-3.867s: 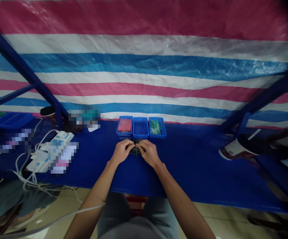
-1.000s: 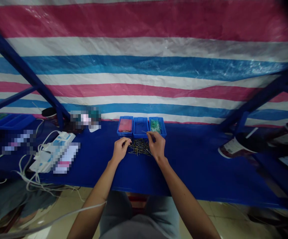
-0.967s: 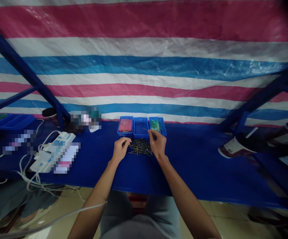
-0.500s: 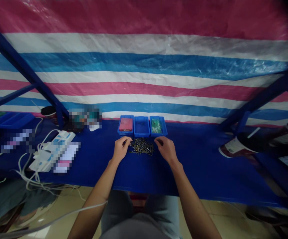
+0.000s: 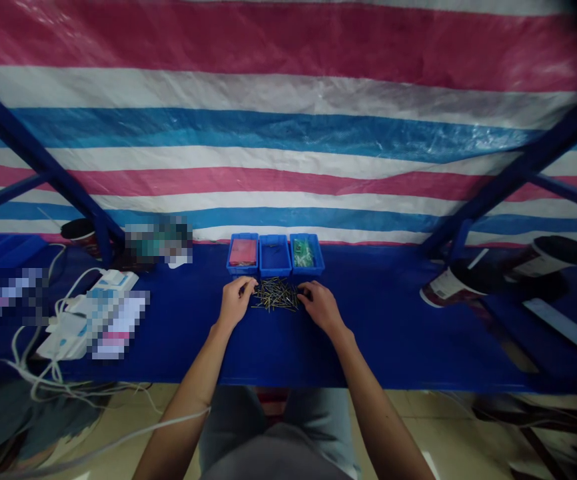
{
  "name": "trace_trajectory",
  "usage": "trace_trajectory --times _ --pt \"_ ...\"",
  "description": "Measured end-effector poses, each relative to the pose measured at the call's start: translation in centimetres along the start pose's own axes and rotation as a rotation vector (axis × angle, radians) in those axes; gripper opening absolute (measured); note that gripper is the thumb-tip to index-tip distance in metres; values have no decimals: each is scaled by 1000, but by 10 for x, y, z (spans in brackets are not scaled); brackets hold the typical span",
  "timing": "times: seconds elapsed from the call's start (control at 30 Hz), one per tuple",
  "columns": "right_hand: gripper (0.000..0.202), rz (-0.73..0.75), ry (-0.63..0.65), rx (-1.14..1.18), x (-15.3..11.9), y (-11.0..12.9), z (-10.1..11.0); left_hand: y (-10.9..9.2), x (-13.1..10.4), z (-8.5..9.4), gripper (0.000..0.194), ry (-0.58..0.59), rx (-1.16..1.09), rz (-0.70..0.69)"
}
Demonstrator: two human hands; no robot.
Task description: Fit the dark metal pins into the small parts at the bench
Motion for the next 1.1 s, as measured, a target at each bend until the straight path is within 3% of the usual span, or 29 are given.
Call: trace_trajectory --times 0.43,0.7,1.1 --pt "43 81 118 -29 11 9 -6 0 0 -1 33 18 -2 8" --pt "34 126 157 8 17 11 -6 -1 1 0 32 4 -13 11" --pt "15 140 122 267 15 9 3 -4 0 -1 31 22 -7 4"
Point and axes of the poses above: each hand's wrist, its own x-axis towards the middle knuckle, its own z-axis out of the back of the hand, y = z × x, the point moved 8 cm from there along x, towards the middle knuckle, and after that the axes turned 10 degrees about -x, right-handed, at the moved point
